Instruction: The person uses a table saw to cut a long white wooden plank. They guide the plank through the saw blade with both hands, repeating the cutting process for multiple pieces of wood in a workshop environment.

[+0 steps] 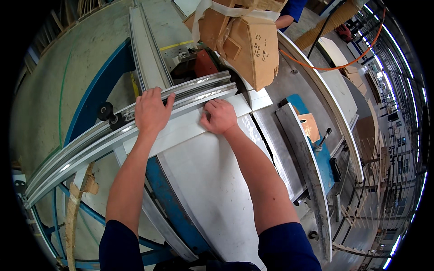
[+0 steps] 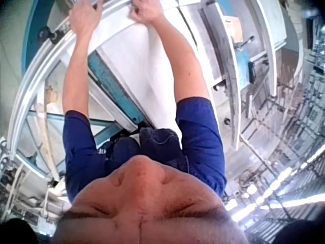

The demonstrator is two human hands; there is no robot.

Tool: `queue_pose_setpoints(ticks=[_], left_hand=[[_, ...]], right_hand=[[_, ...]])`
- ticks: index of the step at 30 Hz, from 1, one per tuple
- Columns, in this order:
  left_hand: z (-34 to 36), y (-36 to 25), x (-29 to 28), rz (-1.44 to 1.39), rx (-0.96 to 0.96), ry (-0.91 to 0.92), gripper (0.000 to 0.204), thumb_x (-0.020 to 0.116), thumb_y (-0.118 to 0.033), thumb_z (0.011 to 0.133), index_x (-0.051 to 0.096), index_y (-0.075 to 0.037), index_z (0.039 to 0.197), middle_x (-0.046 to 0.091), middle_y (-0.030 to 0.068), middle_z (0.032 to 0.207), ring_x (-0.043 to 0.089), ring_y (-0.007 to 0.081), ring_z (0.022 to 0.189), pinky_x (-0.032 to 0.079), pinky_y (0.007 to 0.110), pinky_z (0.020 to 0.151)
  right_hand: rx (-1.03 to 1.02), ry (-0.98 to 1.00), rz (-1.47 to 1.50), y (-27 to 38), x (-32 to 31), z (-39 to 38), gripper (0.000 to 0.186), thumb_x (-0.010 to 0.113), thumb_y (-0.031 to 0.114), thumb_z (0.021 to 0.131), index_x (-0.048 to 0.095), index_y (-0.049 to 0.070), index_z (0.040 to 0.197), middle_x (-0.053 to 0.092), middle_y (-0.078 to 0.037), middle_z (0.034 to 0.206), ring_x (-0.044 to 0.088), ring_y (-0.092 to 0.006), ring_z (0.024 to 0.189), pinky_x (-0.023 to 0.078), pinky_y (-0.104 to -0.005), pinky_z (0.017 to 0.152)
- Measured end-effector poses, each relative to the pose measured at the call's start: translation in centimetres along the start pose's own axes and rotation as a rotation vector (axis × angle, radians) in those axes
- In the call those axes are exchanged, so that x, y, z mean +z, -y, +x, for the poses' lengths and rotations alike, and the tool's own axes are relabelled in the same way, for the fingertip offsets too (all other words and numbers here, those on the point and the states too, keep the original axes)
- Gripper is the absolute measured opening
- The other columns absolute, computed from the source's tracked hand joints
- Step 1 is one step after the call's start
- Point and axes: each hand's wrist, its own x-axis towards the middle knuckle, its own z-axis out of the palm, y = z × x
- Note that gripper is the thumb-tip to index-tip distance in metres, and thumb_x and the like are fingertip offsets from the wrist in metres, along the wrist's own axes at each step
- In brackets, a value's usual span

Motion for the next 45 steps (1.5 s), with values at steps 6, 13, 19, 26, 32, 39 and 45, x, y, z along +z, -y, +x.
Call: queue_pose_setpoints(ticks=[6, 13, 19, 26, 32, 39, 45], left_hand=[[-3.1, -0.7, -0.6, -0.021, 0.039, -0.001, 0.046, 0.062, -0.046, 0.103, 0.07, -0.001, 0.112, 0.071, 0.0137, 0.107, 0.063, 0.0312, 0.108, 0.047, 0.042, 0.095], [-7.4, -2.2, -2.5, -0.055, 0.089, -0.002, 0.041, 0.066, -0.038, 0.102, 0.069, -0.001, 0.121, 0.069, 0.0157, 0.115, 0.062, 0.0345, 0.11, 0.047, 0.045, 0.099], [-18.0, -1.0, -6.5, -0.273, 0.323, -0.232, 0.051, 0.086, -0.023, 0.084, 0.07, -0.011, 0.13, 0.063, 0.0133, 0.115, 0.06, 0.0367, 0.108, 0.047, 0.048, 0.099], [-27.8, 4.8, -9.8, -0.363, -0.12, 0.173, 0.075, 0.096, -0.025, 0.072, 0.069, -0.007, 0.139, 0.055, 0.0114, 0.099, 0.056, 0.0278, 0.084, 0.049, 0.041, 0.073], [-26.9, 2.8, -9.3, -0.348, -0.134, 0.268, 0.08, 0.095, -0.027, 0.074, 0.065, -0.003, 0.144, 0.056, 0.0117, 0.098, 0.059, 0.0288, 0.085, 0.052, 0.04, 0.077], [-25.1, -2.1, -5.9, -0.286, -0.019, 0.197, 0.079, 0.093, -0.029, 0.075, 0.065, 0.001, 0.142, 0.058, 0.0137, 0.098, 0.063, 0.0323, 0.089, 0.053, 0.043, 0.08], [-24.3, -4.5, -3.9, -0.319, 0.068, 0.161, 0.078, 0.093, -0.024, 0.075, 0.063, 0.003, 0.142, 0.056, 0.0152, 0.099, 0.062, 0.0326, 0.089, 0.052, 0.042, 0.08]], right_hand=[[0.019, -0.004, -0.011, 1.7, -2.1, -2.7, 0.017, 0.071, 0.02, 0.074, 0.058, 0.009, 0.074, 0.062, -0.007, 0.077, 0.063, -0.0291, 0.077, 0.053, -0.0418, 0.073], [-0.011, 0.005, -0.017, 3.5, -4.4, -6.0, 0.016, 0.07, 0.019, 0.074, 0.058, 0.009, 0.075, 0.062, -0.007, 0.079, 0.062, -0.0292, 0.076, 0.052, -0.0425, 0.07], [0.011, 0.01, -0.002, 4.5, -6.8, -9.4, 0.017, 0.07, 0.019, 0.073, 0.056, 0.009, 0.074, 0.06, -0.007, 0.077, 0.062, -0.0289, 0.075, 0.052, -0.0418, 0.07], [-0.014, -0.002, 0.037, 5.6, -8.4, -10.4, 0.018, 0.07, 0.018, 0.077, 0.055, 0.009, 0.074, 0.058, -0.007, 0.075, 0.062, -0.0283, 0.075, 0.052, -0.0414, 0.071], [0.103, -0.07, 0.116, 6.8, -8.6, -12.0, 0.011, 0.071, 0.016, 0.08, 0.064, 0.008, 0.076, 0.063, -0.008, 0.078, 0.064, -0.0285, 0.08, 0.053, -0.041, 0.074], [0.186, -0.1, 0.213, 8.6, -7.0, -11.8, 0.009, 0.073, 0.015, 0.084, 0.07, 0.007, 0.08, 0.068, -0.007, 0.081, 0.065, -0.0269, 0.084, 0.052, -0.0393, 0.079], [0.164, -0.117, 0.105, 5.7, -8.1, -12.5, 0.008, 0.074, 0.016, 0.086, 0.071, 0.009, 0.084, 0.068, -0.005, 0.082, 0.065, -0.0248, 0.085, 0.051, -0.0385, 0.079]])
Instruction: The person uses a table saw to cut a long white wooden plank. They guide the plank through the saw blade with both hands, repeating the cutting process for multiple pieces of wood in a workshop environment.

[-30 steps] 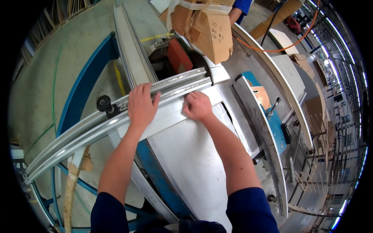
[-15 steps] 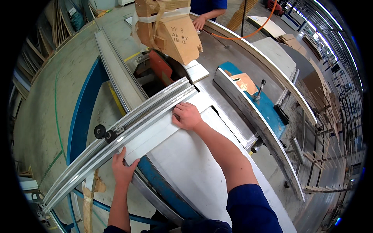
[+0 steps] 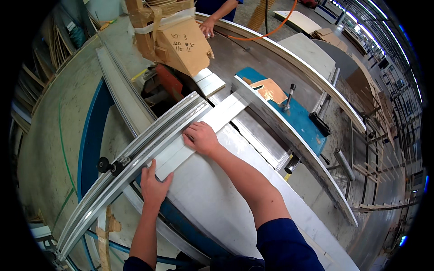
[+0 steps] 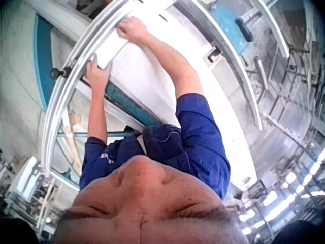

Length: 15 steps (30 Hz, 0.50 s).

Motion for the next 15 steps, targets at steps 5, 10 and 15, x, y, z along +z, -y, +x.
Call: queue_pose_setpoints(ticks=[5, 10, 15], left_hand=[[0.0, 0.1, 0.3, -0.008, 0.023, 0.008, 0.079, 0.092, -0.022, 0.075, 0.06, 0.003, 0.144, 0.057, 0.0167, 0.105, 0.062, 0.036, 0.094, 0.053, 0.044, 0.085], [0.2, 0.5, 0.3, -0.03, 0.103, -0.041, 0.075, 0.091, -0.019, 0.075, 0.06, 0.002, 0.14, 0.057, 0.0178, 0.106, 0.062, 0.0376, 0.095, 0.053, 0.045, 0.085], [0.4, 0.2, -0.4, -0.025, 0.071, 0.019, 0.07, 0.091, -0.02, 0.076, 0.062, -0.001, 0.137, 0.058, 0.0177, 0.105, 0.061, 0.037, 0.093, 0.052, 0.044, 0.082]], right_hand=[[-0.024, -0.002, 0.013, -0.4, 0.2, -0.2, 0.007, 0.074, 0.016, 0.086, 0.07, 0.01, 0.084, 0.068, -0.004, 0.083, 0.066, -0.0241, 0.085, 0.051, -0.0381, 0.078], [-0.112, 0.044, -0.077, -0.9, 0.0, 0.3, 0.013, 0.073, 0.02, 0.084, 0.066, 0.01, 0.08, 0.065, -0.004, 0.08, 0.065, -0.0243, 0.082, 0.051, -0.039, 0.074], [-0.186, 0.055, -0.114, -1.6, -0.3, 0.9, 0.018, 0.071, 0.021, 0.081, 0.058, 0.01, 0.074, 0.06, -0.005, 0.074, 0.063, -0.026, 0.076, 0.051, -0.0408, 0.069]])
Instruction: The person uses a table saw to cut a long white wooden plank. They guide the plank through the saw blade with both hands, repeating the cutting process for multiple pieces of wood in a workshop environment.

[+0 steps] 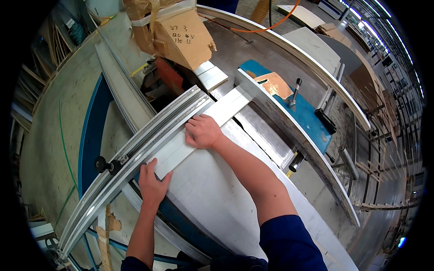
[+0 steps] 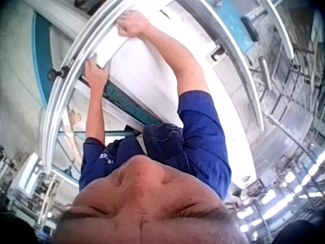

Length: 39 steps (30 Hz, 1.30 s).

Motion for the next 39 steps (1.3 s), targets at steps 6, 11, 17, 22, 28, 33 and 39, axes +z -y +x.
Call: queue_pose_setpoints(ticks=[6, 11, 17, 22, 28, 33, 39], left_hand=[[3.0, -1.8, -3.5, 0.061, -0.066, 0.116, 0.061, 0.088, -0.023, 0.081, 0.066, -0.004, 0.134, 0.06, 0.0153, 0.101, 0.062, 0.0355, 0.089, 0.052, 0.042, 0.08], [12.8, -1.8, -2.6, 0.278, 0.17, -0.245, 0.05, 0.08, -0.039, 0.089, 0.07, -0.004, 0.123, 0.068, 0.0151, 0.098, 0.067, 0.0368, 0.094, 0.051, 0.047, 0.089], [14.2, -2.4, 0.0, 0.366, -0.007, 0.042, 0.062, 0.079, -0.056, 0.087, 0.067, 0.001, 0.108, 0.073, 0.0207, 0.108, 0.069, 0.0385, 0.102, 0.05, 0.047, 0.095], [14.9, -2.0, 0.1, 0.341, -0.038, 0.03, 0.066, 0.081, -0.059, 0.084, 0.067, 0.002, 0.106, 0.073, 0.0209, 0.107, 0.069, 0.0383, 0.101, 0.05, 0.047, 0.095], [16.5, -1.6, -0.3, 0.332, -0.088, 0.037, 0.068, 0.082, -0.061, 0.082, 0.069, 0.002, 0.105, 0.074, 0.0217, 0.107, 0.069, 0.0401, 0.101, 0.052, 0.046, 0.094], [18.1, -0.8, -0.6, 0.315, -0.083, 0.01, 0.068, 0.084, -0.06, 0.081, 0.071, 0.003, 0.102, 0.075, 0.0237, 0.102, 0.07, 0.0425, 0.096, 0.055, 0.05, 0.086], [20.2, 1.2, -0.2, 0.337, -0.061, -0.023, 0.066, 0.085, -0.058, 0.08, 0.071, 0.003, 0.1, 0.074, 0.0248, 0.099, 0.07, 0.0437, 0.095, 0.055, 0.051, 0.083]], right_hand=[[0.028, 0.025, 0.028, -0.5, -0.1, -0.2, 0.019, 0.069, 0.022, 0.081, 0.058, 0.009, 0.072, 0.06, -0.006, 0.074, 0.062, -0.0274, 0.076, 0.051, -0.0414, 0.07], [0.047, 0.034, 0.025, -0.1, -0.4, 0.3, 0.019, 0.069, 0.022, 0.079, 0.058, 0.009, 0.071, 0.061, -0.006, 0.074, 0.063, -0.027, 0.076, 0.051, -0.0405, 0.07], [0.026, -0.055, 0.028, -0.5, 0.3, 0.4, 0.017, 0.07, 0.018, 0.076, 0.057, 0.01, 0.069, 0.058, -0.003, 0.071, 0.062, -0.024, 0.072, 0.05, -0.039, 0.064], [0.067, 0.032, 0.025, -0.6, 0.6, 0.9, 0.019, 0.069, 0.023, 0.08, 0.059, 0.009, 0.071, 0.062, -0.006, 0.074, 0.064, -0.0261, 0.078, 0.052, -0.04, 0.071], [0.068, 0.025, 0.027, -1.2, 1.5, 2.3, 0.019, 0.069, 0.023, 0.08, 0.06, 0.009, 0.071, 0.062, -0.005, 0.075, 0.064, -0.0257, 0.078, 0.052, -0.0398, 0.072], [0.056, 0.025, 0.021, -2.1, 2.6, 3.8, 0.019, 0.069, 0.023, 0.079, 0.059, 0.009, 0.071, 0.062, -0.005, 0.074, 0.064, -0.0258, 0.078, 0.052, -0.0402, 0.071], [0.04, 0.014, 0.041, -3.3, 4.6, 5.7, 0.019, 0.068, 0.023, 0.078, 0.059, 0.008, 0.07, 0.062, -0.006, 0.073, 0.064, -0.0261, 0.077, 0.051, -0.0406, 0.07]])
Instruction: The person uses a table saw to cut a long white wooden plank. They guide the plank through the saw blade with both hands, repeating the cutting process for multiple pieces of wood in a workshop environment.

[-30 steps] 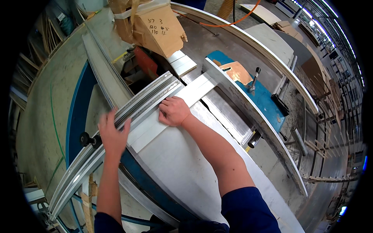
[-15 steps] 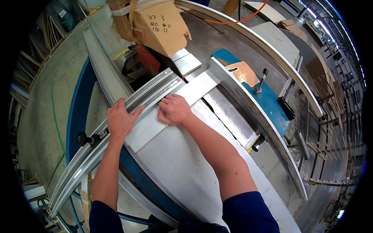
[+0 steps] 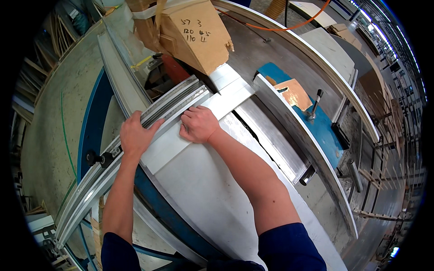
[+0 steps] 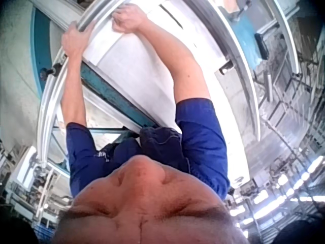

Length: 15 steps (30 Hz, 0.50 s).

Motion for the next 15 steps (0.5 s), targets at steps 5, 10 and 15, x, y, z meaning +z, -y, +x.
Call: queue_pose_setpoints(ticks=[5, 10, 15], left_hand=[[2.0, 1.8, 0.5, -0.022, 0.037, -0.033, 0.068, 0.084, -0.06, 0.081, 0.069, 0.004, 0.099, 0.074, 0.0244, 0.097, 0.07, 0.0439, 0.094, 0.054, 0.049, 0.087], [3.9, 2.8, 0.3, -0.001, 0.014, -0.001, 0.07, 0.083, -0.062, 0.08, 0.068, 0.004, 0.098, 0.073, 0.0239, 0.098, 0.07, 0.0432, 0.095, 0.053, 0.047, 0.088], [5.4, 4.1, 0.4, 0.008, -0.015, 0.016, 0.072, 0.082, -0.065, 0.08, 0.068, 0.003, 0.098, 0.073, 0.0231, 0.098, 0.07, 0.0406, 0.096, 0.053, 0.047, 0.088]], right_hand=[[0.012, 0.008, -0.016, -0.6, 1.2, 2.0, 0.019, 0.069, 0.024, 0.078, 0.061, 0.009, 0.071, 0.063, -0.005, 0.074, 0.064, -0.0264, 0.077, 0.052, -0.0408, 0.071], [0.024, 0.016, -0.021, -1.2, 2.5, 3.8, 0.019, 0.07, 0.025, 0.078, 0.062, 0.009, 0.073, 0.064, -0.005, 0.074, 0.065, -0.0265, 0.078, 0.053, -0.0408, 0.073], [0.033, 0.022, -0.042, -1.6, 3.5, 5.4, 0.018, 0.07, 0.026, 0.079, 0.063, 0.01, 0.075, 0.064, -0.005, 0.075, 0.065, -0.027, 0.078, 0.053, -0.0415, 0.075]])
